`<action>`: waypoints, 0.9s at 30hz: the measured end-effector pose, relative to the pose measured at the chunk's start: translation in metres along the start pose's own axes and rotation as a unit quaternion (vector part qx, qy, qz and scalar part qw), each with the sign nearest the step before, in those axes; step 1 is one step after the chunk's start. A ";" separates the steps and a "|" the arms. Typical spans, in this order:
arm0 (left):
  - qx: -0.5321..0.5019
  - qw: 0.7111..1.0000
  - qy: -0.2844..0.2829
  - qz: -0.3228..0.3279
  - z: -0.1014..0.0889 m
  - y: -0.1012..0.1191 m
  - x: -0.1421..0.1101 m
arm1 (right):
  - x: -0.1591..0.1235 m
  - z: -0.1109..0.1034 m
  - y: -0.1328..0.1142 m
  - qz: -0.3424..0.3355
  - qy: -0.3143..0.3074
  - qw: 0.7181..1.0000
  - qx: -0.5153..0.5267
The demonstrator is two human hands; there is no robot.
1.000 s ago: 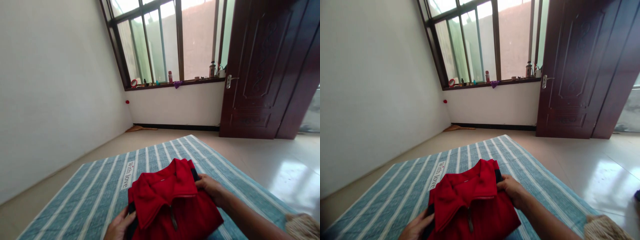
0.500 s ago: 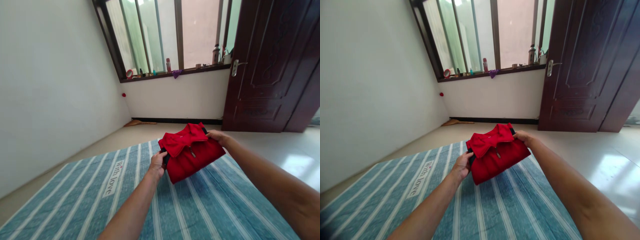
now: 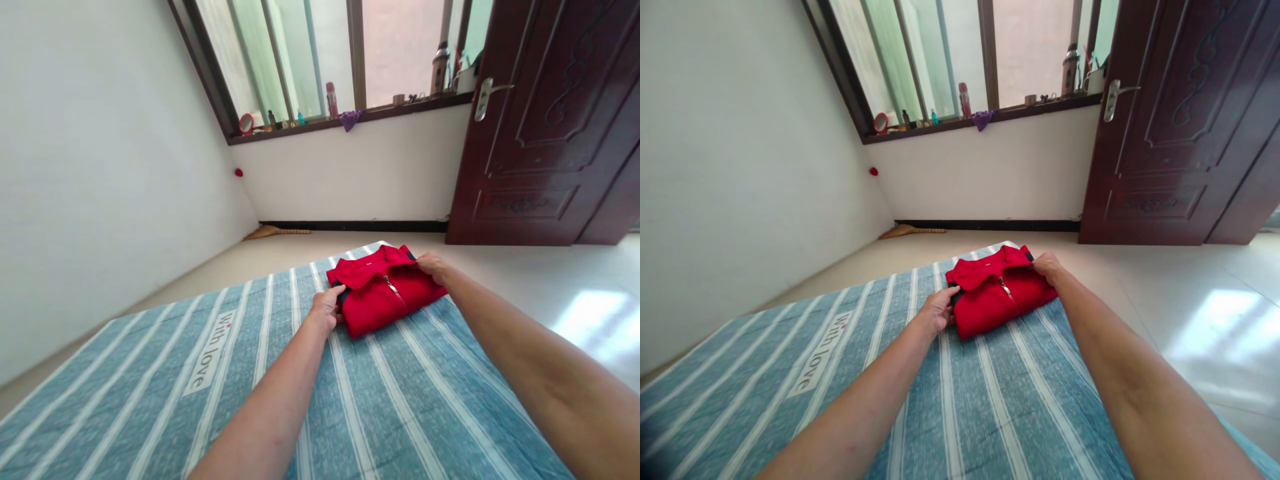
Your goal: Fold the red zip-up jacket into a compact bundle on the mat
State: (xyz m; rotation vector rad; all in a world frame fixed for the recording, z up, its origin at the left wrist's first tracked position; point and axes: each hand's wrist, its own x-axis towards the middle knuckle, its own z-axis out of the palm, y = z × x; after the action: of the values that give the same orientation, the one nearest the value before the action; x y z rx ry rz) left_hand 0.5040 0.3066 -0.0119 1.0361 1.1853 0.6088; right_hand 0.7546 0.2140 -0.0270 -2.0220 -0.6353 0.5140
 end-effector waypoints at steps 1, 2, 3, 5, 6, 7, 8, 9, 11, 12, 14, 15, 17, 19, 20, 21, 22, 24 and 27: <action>0.005 1.000 0.000 0.012 0.001 0.001 -0.001 | 0.001 0.000 -0.001 0.003 -0.009 1.000 -0.011; 0.012 1.000 0.001 0.025 0.002 0.002 -0.002 | 0.002 0.000 -0.001 0.002 -0.018 1.000 -0.025; 0.020 0.999 0.005 0.038 0.003 0.001 -0.004 | 0.002 0.000 0.000 -0.002 -0.025 0.999 -0.042; 0.046 0.997 0.021 0.066 0.006 -0.004 -0.005 | 0.001 -0.001 0.002 -0.020 -0.024 0.997 -0.075; 0.063 0.994 0.032 0.082 0.008 -0.006 -0.006 | 0.001 -0.002 0.004 -0.030 -0.020 0.995 -0.094; 0.081 0.990 0.046 0.101 0.009 -0.009 -0.006 | 0.000 -0.003 0.006 -0.042 -0.013 0.993 -0.113; 0.100 0.985 0.062 0.123 0.009 -0.012 -0.006 | 0.000 -0.003 0.008 -0.055 -0.005 0.990 -0.130; 0.120 0.979 0.077 0.144 0.010 -0.014 -0.006 | -0.001 -0.004 0.009 -0.069 0.003 0.987 -0.143; 0.160 0.965 0.099 0.183 0.010 -0.018 -0.006 | -0.002 -0.004 0.010 -0.097 0.017 0.982 -0.162; 0.179 0.958 0.106 0.199 0.010 -0.019 -0.006 | -0.002 -0.004 0.009 -0.108 0.021 0.980 -0.168; 0.216 0.944 0.109 0.225 0.009 -0.022 -0.008 | -0.004 -0.005 0.007 -0.124 0.023 0.976 -0.176; 0.233 0.936 0.109 0.239 0.009 -0.025 -0.010 | -0.005 -0.005 0.005 -0.129 0.022 0.975 -0.180; 0.263 0.921 0.109 0.266 0.010 -0.031 -0.015 | -0.006 -0.005 0.000 -0.137 0.021 0.972 -0.189; 0.286 0.906 0.111 0.290 0.010 -0.038 -0.021 | -0.006 -0.004 -0.007 -0.141 0.024 0.969 -0.202; 0.295 0.900 0.114 0.299 0.011 -0.042 -0.023 | -0.006 -0.003 -0.010 -0.139 0.028 0.967 -0.209; 0.302 0.895 0.117 0.308 0.011 -0.046 -0.025 | -0.005 -0.002 -0.014 -0.134 0.032 0.966 -0.218; 0.309 0.890 0.119 0.314 0.011 -0.049 -0.026 | -0.004 -0.001 -0.017 -0.125 0.036 0.965 -0.226; 0.318 0.883 0.123 0.323 0.012 -0.053 -0.027 | -0.001 0.002 -0.023 -0.098 0.047 0.965 -0.240; 0.326 0.878 0.128 0.326 0.012 -0.055 -0.027 | 0.004 0.005 -0.029 -0.053 0.069 0.964 -0.253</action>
State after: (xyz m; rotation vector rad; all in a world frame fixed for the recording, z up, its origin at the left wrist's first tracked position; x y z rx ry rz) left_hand 0.5002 0.2566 -0.0485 2.0281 1.2994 0.9147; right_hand 0.7485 0.2322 -0.0048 -2.4563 -0.8472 0.1471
